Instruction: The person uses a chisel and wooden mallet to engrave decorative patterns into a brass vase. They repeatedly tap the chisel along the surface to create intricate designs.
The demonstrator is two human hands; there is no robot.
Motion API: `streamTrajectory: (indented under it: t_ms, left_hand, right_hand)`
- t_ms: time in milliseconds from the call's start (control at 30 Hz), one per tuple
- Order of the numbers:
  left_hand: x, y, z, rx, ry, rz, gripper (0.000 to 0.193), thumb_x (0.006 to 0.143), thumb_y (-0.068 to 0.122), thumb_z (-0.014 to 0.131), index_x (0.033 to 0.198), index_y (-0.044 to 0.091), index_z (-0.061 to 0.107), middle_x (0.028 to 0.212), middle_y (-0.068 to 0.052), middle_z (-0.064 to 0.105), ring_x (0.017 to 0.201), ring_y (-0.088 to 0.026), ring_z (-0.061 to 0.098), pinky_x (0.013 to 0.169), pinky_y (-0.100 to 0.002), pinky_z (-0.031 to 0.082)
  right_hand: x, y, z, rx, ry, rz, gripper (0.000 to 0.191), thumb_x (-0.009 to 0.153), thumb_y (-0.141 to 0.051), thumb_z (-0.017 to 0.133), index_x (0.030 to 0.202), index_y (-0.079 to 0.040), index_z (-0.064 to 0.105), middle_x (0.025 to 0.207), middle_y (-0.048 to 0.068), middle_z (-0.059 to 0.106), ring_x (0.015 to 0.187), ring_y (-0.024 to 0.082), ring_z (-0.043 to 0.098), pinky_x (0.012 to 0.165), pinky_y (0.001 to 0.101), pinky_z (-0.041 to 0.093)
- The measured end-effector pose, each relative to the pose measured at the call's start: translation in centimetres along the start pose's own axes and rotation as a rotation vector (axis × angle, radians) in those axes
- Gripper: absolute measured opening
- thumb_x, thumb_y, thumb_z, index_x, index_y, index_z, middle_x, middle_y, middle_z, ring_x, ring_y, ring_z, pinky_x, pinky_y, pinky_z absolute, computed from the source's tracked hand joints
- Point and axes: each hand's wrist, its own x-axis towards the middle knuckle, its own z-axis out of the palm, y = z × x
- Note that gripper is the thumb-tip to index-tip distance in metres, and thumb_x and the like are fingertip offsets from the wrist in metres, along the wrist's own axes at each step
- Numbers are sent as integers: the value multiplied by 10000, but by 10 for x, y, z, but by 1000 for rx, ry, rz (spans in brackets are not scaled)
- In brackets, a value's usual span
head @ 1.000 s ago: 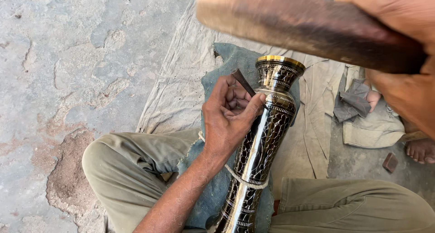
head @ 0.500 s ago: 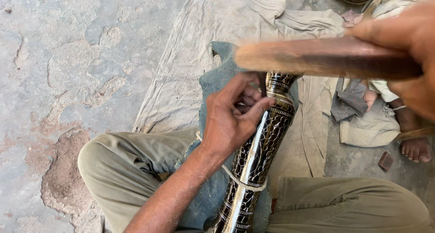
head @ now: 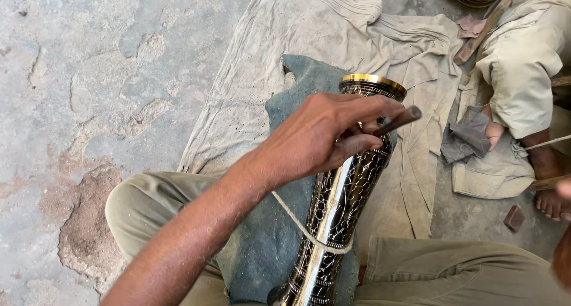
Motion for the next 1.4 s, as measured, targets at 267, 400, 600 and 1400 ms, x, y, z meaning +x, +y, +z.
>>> streamTrajectory:
  t_ms: [267,400,600,1400]
  left_hand:
    - [34,7,-21,53,-369,150,449,917,170,742,1339,132,594,1121,-48,775,992,-232,769,891,-453,598]
    - [34,12,-23,126,-420,178,472,919,181,735,1364,132,586,1104,-79,764,1028,-274,741,902,-474,582]
    - [33,11,-20,143,-429,179,496,878,198,730,1354,185,594,1101,-71,759,1032,-279,738,881,-446,596]
    - [-21,-4,-3,-47,105,-105,449,969,150,762,1382,99,594,848,-11,693,720,-100,691,629,-270,599]
  right_hand:
    - [-80,23,57,174,-62,380,398,931,-40,710,1313,-8,601,978,167,693,829,213,692,871,348,552]
    - [-88,21,79,199,82,361,383,930,-48,718,1293,-11,604,963,163,692,822,214,691,877,353,548]
    - [-95,22,77,232,9,424,361,927,-61,730,1264,-14,607,940,158,690,811,215,690,887,360,543]
    - [56,-43,-2,-18,34,-149,290,917,-112,779,1146,-29,623,849,136,683,769,219,684,927,389,520]
